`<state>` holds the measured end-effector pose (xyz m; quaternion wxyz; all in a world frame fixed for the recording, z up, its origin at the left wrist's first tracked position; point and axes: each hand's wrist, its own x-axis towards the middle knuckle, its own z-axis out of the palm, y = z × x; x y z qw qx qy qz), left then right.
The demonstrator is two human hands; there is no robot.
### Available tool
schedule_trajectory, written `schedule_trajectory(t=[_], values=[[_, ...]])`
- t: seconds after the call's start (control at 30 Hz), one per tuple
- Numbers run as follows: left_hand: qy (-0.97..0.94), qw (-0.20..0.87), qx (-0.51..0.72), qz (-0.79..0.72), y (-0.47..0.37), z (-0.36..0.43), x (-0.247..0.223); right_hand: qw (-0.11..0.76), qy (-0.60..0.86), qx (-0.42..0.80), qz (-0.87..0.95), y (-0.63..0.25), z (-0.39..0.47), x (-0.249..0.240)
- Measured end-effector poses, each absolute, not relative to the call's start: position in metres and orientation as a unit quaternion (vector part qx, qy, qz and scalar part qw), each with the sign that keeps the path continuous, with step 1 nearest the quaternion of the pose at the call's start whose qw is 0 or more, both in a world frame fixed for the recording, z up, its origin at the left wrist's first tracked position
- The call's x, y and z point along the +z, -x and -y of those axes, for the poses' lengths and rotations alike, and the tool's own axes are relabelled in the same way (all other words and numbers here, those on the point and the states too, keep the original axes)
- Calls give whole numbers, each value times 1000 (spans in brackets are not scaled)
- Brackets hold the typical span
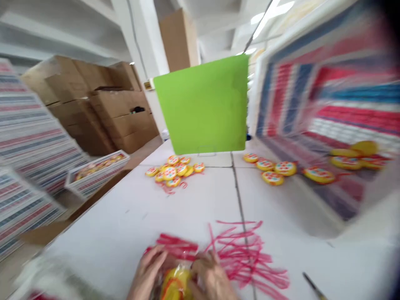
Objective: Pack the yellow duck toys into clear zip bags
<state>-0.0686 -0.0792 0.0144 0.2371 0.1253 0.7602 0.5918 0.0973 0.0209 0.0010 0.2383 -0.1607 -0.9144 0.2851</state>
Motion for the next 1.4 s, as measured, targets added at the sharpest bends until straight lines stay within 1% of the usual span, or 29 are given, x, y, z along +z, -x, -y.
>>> schedule_trajectory(t=[0.03,0.1,0.13,0.27,0.37,0.5,0.6,0.7,0.83,1.0,1.17,1.3,1.4], values=[[-127,262,601,-745,71,81,11,229,172,296,911,-90,-19,-3],[-178,363,624,-669,71,79,7,206,182,317,908,-79,-17,-5],[-196,383,638,-638,70,77,6,195,183,328,906,-75,-17,-3],[-166,385,676,-607,68,70,10,164,173,354,904,-63,-24,11],[-149,387,683,-601,77,72,10,152,167,349,909,-60,-29,17],[-147,445,670,-575,92,78,8,136,180,321,920,-54,-31,20],[-155,491,647,-562,102,80,7,158,188,276,929,-41,-27,25],[-182,512,632,-552,109,77,9,189,182,238,935,-21,-21,30],[-230,508,609,-564,117,73,14,178,181,220,942,2,-17,29],[-321,434,550,-637,120,70,18,159,195,198,947,15,-17,23],[-389,373,473,-697,120,73,16,157,234,204,937,21,-19,21],[-376,413,463,-688,127,77,8,156,309,227,910,-1,-45,22],[-335,455,478,-673,135,79,2,143,379,236,883,-47,-82,17]])
